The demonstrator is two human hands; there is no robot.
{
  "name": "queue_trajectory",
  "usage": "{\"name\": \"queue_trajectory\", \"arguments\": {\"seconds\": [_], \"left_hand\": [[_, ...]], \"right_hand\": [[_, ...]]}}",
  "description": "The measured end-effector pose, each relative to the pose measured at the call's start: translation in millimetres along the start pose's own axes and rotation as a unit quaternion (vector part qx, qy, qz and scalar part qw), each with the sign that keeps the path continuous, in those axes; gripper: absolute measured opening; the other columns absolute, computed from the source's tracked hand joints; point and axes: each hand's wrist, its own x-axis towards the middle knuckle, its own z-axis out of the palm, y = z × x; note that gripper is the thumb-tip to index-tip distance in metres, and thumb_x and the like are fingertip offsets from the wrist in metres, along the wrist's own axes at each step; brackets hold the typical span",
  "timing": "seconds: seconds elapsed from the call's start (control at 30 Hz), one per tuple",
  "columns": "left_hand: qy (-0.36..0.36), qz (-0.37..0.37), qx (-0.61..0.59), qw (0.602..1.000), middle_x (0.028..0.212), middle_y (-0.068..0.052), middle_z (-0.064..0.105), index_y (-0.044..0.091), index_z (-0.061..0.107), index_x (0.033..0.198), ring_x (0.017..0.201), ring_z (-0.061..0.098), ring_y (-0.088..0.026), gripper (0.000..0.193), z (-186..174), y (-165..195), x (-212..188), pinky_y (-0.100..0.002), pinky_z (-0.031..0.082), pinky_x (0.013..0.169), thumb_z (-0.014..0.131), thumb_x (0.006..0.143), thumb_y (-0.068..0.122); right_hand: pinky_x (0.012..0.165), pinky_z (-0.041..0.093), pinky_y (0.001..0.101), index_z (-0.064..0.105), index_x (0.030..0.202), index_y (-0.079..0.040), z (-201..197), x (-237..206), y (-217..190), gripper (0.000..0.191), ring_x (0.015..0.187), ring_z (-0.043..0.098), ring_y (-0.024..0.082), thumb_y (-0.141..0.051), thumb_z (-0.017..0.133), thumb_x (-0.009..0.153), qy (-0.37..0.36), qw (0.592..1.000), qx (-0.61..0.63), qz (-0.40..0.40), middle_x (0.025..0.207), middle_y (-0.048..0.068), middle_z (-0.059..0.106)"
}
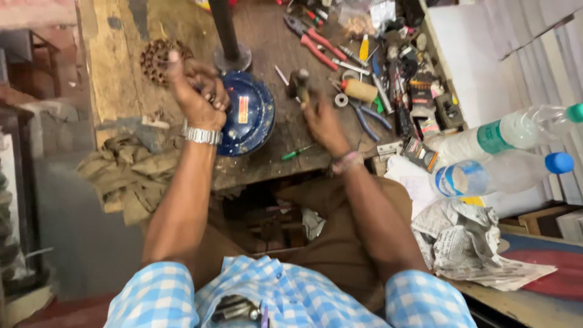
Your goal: The person works on a blue circular electrical component on a cluttered workbench. They use a screwdriver to adjust parts, a hammer to tap the component, and a small brush to clean the surface. The person also handles a cylindrical metal part and a white plastic piece, placing them on the component.
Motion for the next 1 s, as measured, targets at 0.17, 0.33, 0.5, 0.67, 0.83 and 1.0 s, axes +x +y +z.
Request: {"name": "queue_trajectory", "arguments": {"seconds": [0.17,0.33,0.5,0.67,0.83,1.0], "left_hand": [[-0.072,0.03,0.107,0.991,0.049,0.002,0.031,0.003,0.061,0.075,0.036,0.033,-0.014,0.062,9,-4,-16,-0.03,0.025,0.034,0.058,0.098,0.061],[-0.1,-0.053,0.056,0.992,0.049,0.002,0.028,0.004,0.059,0.076,0.036,0.03,-0.013,0.059,27,4,-28,-0.03,0.024,0.035,0.058,0.099,0.058],[-0.195,-0.161,-0.004,0.967,0.051,0.004,0.025,0.003,0.057,0.078,0.038,0.028,-0.013,0.067,58,25,-41,-0.029,0.022,0.039,0.05,0.101,0.065],[-0.363,-0.239,-0.062,0.899,0.05,0.006,0.022,0.001,0.06,0.083,0.042,0.025,-0.011,0.073,100,53,-44,-0.031,0.022,0.044,0.046,0.099,0.072],[-0.463,-0.269,-0.052,0.843,0.048,0.008,0.019,0.001,0.059,0.077,0.037,0.021,-0.009,0.08,132,56,-46,-0.03,0.018,0.042,0.045,0.095,0.078],[-0.355,-0.209,-0.023,0.911,0.044,0.006,0.02,0.004,0.055,0.07,0.033,0.022,-0.011,0.08,147,57,-37,-0.029,0.015,0.035,0.042,0.096,0.078]], "right_hand": [[0.077,0.052,0.0546,0.061,0.123,-0.008,-3,30,11,0.031,0.092,0.066,0.045,-0.016,0.063,0.092,0.12,0.959,-0.245,-0.082,0.109,0.022,0.067],[0.087,0.054,0.0491,0.069,0.126,-0.01,9,27,1,0.041,0.103,0.068,0.04,-0.009,0.066,0.085,0.228,0.895,-0.289,-0.252,0.117,0.017,0.07],[0.101,0.055,0.04,0.065,0.136,-0.007,39,-14,-37,0.032,0.119,0.072,0.028,-0.02,0.057,0.108,-0.181,0.878,0.44,-0.048,0.131,0.014,0.071],[0.1,0.055,0.0406,0.064,0.137,-0.007,26,-55,-66,0.035,0.118,0.071,0.028,-0.025,0.057,0.107,-0.276,0.757,0.59,-0.051,0.13,0.015,0.071],[0.099,0.056,0.0411,0.062,0.138,-0.006,11,-80,-83,0.039,0.118,0.07,0.028,-0.029,0.056,0.106,-0.294,0.755,0.582,-0.066,0.129,0.015,0.072],[0.098,0.056,0.0417,0.06,0.139,-0.006,2,-65,-84,0.043,0.118,0.07,0.028,-0.033,0.056,0.105,-0.23,0.775,0.583,-0.08,0.128,0.015,0.072]]}}
